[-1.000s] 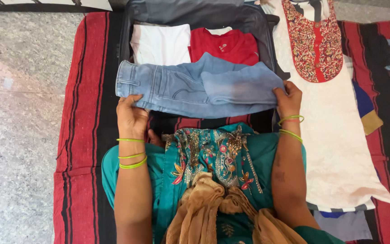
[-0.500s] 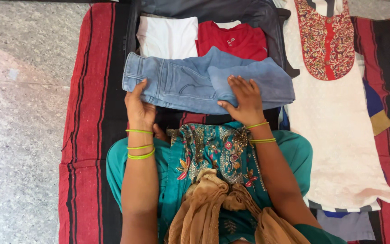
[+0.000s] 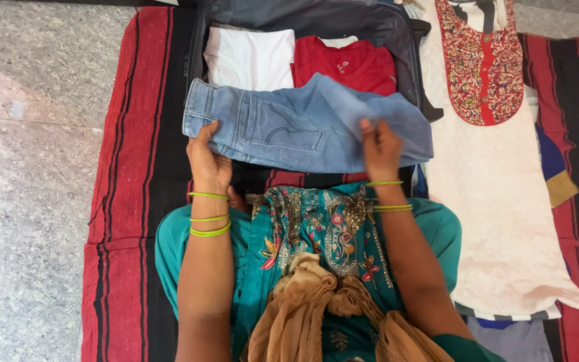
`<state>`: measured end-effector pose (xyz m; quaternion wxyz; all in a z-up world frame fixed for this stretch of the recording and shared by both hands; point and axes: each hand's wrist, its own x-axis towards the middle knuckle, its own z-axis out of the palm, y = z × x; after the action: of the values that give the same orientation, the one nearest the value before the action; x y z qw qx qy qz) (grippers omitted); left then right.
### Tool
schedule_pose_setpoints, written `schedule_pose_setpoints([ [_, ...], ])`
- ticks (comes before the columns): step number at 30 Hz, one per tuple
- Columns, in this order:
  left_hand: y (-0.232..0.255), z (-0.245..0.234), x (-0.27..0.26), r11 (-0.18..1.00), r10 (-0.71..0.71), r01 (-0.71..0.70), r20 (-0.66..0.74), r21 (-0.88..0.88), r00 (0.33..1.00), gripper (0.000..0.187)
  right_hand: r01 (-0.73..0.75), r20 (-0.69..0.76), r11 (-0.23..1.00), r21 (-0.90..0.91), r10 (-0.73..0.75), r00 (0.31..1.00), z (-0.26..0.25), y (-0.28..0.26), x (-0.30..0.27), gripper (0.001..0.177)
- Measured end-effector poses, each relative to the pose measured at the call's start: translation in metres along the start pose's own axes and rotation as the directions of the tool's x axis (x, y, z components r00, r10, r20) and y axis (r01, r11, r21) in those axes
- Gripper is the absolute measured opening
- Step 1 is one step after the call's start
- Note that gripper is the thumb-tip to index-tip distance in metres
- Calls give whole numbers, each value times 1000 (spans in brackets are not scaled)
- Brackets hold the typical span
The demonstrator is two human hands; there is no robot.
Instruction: The person unpacks a suitcase by removing folded clothes one by one. They take out a striped garment, a white embroidered top, blue jeans, a red shirt, and a white polo shirt, placing each item on the floor beside the suitcase.
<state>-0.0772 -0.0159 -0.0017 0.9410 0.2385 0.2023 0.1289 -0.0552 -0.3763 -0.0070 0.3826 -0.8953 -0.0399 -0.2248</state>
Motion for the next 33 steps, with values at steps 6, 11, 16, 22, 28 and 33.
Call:
schedule_pose_setpoints([
  [6,2,2,-1,1000,-16,16,9,2,1000,33,-97,-119,572,814,329,937,-58,26,51,26],
  [11,3,2,-3,1000,-29,29,3,1,1000,35,76,-183,365,928,269,946,-131,70,70,62],
  [16,3,2,0,1000,-19,18,4,5,1000,33,100,-151,151,983,376,914,-150,163,43,61],
  [22,4,1,-1,1000,-24,24,4,5,1000,29,-93,111,-63,994,674,730,-133,248,20,44],
  [28,7,4,-4,1000,-22,22,-2,-10,1000,29,-138,203,-149,979,731,651,-128,246,19,44],
  [33,8,5,-3,999,-43,43,-3,-15,999,28,-278,216,-38,960,734,644,-121,245,16,39],
])
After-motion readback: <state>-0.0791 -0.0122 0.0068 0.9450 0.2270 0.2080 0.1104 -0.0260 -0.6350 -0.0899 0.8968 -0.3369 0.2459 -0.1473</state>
